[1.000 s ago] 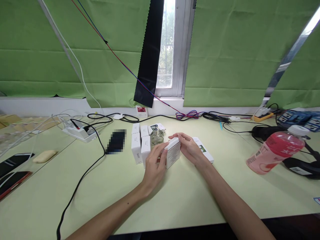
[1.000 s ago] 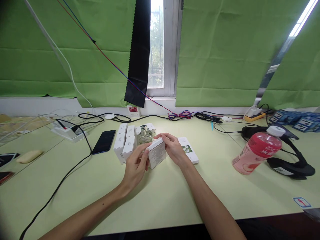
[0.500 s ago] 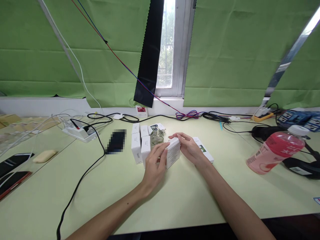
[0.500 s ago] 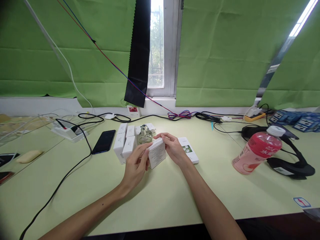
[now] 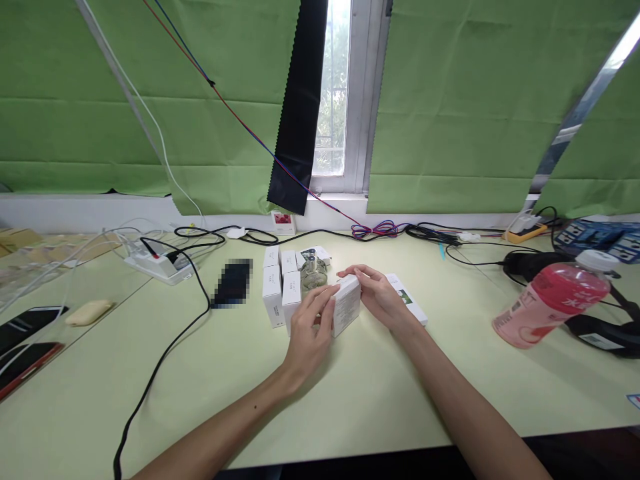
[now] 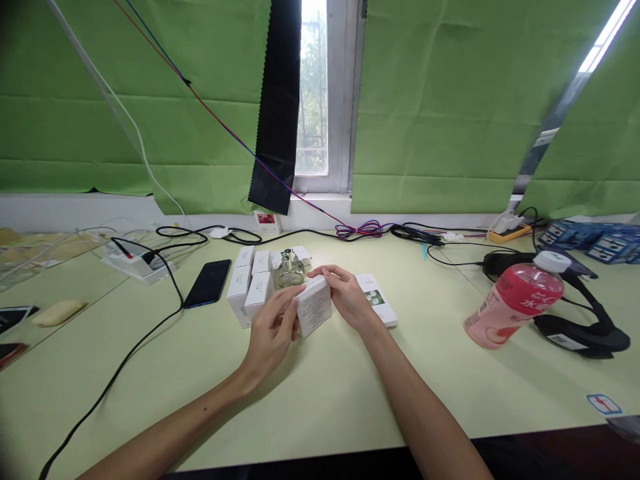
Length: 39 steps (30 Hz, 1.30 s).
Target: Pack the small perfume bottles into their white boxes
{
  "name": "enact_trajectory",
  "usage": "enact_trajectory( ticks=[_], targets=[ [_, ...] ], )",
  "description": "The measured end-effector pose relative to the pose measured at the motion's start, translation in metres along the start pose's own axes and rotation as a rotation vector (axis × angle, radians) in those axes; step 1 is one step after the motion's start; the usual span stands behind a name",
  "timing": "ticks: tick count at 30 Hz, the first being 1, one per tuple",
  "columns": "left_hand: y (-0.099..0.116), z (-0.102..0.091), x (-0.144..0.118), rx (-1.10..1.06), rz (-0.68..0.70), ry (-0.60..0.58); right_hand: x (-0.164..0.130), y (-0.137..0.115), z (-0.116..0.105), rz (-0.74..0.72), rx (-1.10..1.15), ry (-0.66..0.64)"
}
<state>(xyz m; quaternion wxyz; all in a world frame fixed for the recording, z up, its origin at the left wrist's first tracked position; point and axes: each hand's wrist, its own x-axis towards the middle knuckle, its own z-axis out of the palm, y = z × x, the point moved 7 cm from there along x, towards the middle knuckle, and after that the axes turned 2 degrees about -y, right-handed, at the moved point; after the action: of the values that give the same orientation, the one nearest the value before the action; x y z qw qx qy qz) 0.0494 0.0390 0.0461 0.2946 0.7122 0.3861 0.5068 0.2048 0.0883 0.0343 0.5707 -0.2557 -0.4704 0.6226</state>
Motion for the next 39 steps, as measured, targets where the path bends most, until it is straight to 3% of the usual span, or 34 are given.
enact_trajectory(
  ticks=[39],
  targets=[
    [0.0044,-0.0003,-0.0003,0.075,0.013,0.01,0.0002,-0.0011,0.0014,0.018,-0.005,0.016]
  ],
)
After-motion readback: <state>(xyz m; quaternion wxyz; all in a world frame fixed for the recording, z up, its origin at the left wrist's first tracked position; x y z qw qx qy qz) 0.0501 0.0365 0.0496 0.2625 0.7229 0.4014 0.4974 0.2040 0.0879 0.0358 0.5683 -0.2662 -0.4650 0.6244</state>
